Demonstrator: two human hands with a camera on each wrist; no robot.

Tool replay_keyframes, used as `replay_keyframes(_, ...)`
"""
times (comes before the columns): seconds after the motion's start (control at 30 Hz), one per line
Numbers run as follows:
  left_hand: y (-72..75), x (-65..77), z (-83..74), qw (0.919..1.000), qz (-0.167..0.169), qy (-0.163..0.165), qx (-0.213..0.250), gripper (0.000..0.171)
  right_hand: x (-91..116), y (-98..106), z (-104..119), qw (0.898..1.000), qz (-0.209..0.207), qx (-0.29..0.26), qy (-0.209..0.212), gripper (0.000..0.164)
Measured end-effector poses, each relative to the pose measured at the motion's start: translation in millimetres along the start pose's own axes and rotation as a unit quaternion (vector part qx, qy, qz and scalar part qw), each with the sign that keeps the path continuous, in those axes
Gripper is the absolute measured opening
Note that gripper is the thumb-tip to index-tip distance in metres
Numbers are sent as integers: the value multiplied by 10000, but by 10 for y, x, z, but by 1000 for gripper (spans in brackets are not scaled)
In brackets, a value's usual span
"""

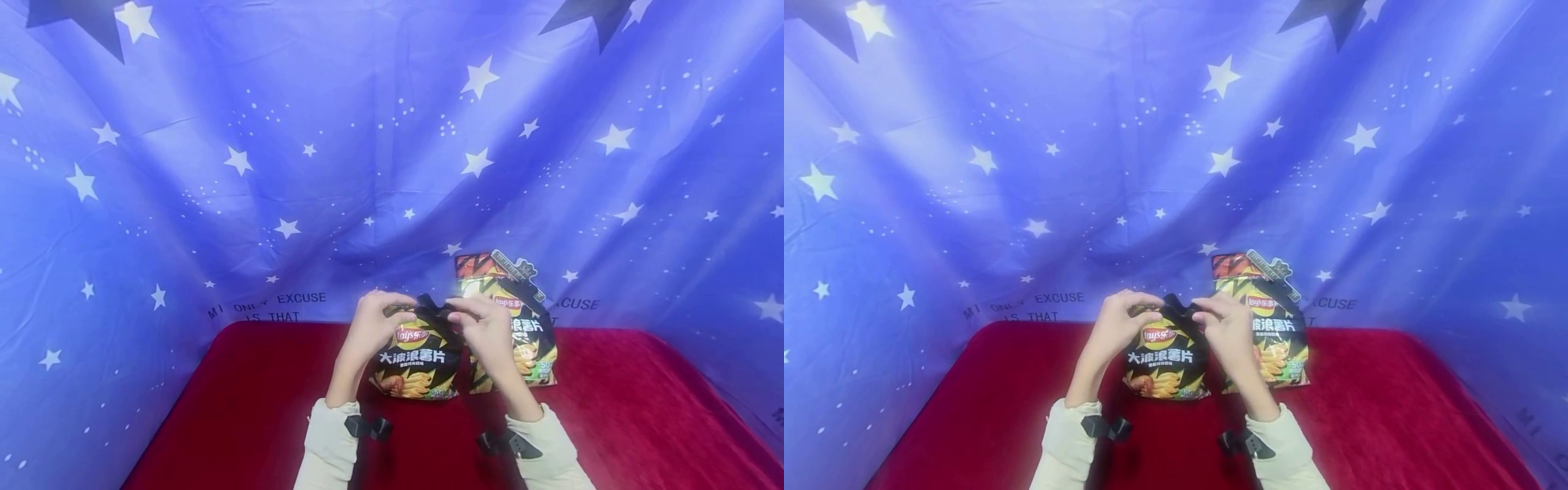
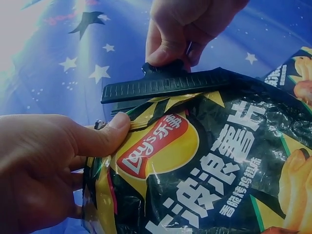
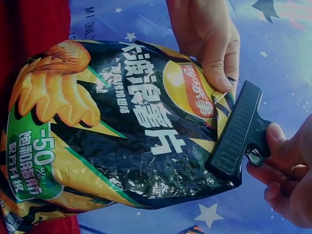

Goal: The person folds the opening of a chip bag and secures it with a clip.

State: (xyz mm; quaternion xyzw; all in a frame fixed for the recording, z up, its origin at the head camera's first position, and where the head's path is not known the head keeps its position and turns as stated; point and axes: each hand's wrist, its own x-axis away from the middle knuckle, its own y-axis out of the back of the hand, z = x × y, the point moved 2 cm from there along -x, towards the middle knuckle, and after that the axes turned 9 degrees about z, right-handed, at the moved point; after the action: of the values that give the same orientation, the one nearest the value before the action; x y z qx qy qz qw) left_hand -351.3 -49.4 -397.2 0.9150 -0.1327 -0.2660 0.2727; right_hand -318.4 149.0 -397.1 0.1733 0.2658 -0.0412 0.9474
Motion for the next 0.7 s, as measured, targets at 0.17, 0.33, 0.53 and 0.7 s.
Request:
replay_keyframes(0.17, 6, 4, 11, 10000, -10, -47, -2, 23, -9, -37, -29, 10000, 59, 10, -33, 24)
replay_keyframes(0.33, 9, 3, 16, 10000, 27, 0, -62, 24, -13, -46, -48, 9999, 102, 71, -64, 24)
replay_keyframes(0.53, 18, 11, 18, 9999, 74, -58, -128, 27, -26, -44, -73, 9995, 110, 311, -20, 25)
replay_keyframes(0.7, 28, 14, 20, 9998, 77, -120, -103, 29, -32, -38, -71, 9978, 134, 640, 78, 26)
